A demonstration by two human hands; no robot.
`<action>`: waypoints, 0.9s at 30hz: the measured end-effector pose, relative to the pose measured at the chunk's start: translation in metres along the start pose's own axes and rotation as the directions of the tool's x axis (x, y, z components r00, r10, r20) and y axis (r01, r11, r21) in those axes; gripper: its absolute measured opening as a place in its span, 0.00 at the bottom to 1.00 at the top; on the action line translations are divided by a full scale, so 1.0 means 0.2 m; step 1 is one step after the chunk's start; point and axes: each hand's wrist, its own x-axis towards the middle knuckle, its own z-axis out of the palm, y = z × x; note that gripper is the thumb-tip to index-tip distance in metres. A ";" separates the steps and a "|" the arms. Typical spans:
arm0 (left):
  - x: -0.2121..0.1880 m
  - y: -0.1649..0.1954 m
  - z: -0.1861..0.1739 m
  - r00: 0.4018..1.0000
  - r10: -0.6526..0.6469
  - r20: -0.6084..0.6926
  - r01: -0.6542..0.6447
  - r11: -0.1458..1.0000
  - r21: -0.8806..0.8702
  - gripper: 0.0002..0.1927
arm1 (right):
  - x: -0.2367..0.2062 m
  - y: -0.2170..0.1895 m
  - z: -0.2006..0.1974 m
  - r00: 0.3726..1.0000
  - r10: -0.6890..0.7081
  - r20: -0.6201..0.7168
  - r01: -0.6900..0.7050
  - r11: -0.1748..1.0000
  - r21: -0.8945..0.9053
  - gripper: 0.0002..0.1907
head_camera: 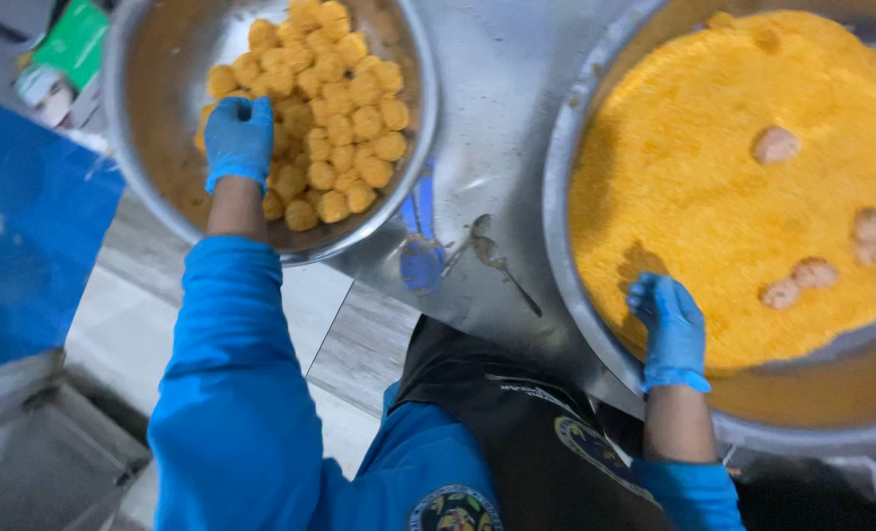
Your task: The person takes portions of minced meat mixture, rolls each portion between their gloved hands, coats it in a large bowl of orange breadcrumbs, and places the coated ball into a bowl of finished breaded balls. A second worker beside them hands over meat portions and coats portions as well.
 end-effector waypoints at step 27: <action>-2.00 1.69 1.19 0.025 0.757 0.653 -0.317 0.625 -0.713 0.24 | 0.25 -0.28 -0.57 0.693 0.337 -0.637 0.345 0.621 0.704 0.28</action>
